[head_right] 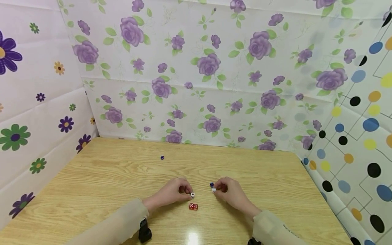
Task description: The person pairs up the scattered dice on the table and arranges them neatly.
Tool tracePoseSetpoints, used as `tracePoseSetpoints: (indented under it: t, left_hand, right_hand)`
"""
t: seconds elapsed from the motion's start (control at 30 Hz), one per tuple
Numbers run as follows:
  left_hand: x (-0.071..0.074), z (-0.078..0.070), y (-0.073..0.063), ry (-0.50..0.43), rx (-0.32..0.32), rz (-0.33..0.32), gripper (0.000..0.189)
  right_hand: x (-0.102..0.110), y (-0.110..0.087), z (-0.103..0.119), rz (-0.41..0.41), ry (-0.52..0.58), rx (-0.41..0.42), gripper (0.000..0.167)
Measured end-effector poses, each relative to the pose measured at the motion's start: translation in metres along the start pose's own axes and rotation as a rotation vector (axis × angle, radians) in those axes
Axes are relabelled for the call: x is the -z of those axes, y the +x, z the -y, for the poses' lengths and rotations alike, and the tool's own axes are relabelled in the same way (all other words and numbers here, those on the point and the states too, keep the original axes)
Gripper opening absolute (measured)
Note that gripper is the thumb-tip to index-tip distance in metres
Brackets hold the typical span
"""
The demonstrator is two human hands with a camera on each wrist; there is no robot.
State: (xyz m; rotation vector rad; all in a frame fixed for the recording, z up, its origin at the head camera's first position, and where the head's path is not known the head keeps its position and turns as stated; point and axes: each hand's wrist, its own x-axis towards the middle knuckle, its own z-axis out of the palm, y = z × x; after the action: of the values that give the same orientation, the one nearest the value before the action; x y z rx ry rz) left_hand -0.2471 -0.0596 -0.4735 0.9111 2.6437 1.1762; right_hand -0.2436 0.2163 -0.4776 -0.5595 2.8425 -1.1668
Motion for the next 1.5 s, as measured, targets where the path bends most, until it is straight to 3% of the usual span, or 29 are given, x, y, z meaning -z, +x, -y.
tracePoseSetpoints:
  t: [0.53, 0.9, 1.5]
  left_hand:
    - [-0.001, 0.002, 0.000, 0.001, 0.005, 0.000, 0.007]
    - [-0.001, 0.001, 0.000, -0.002, 0.016, -0.002, 0.008]
    - [0.000, -0.001, 0.000, -0.006, 0.001, -0.003, 0.008]
  right_hand:
    - [-0.001, -0.002, -0.002, -0.018, -0.009, -0.044, 0.011]
    - [-0.009, -0.001, 0.011, 0.031, 0.048, -0.020, 0.009]
    - [-0.026, 0.001, 0.026, 0.056, 0.046, 0.039, 0.007]
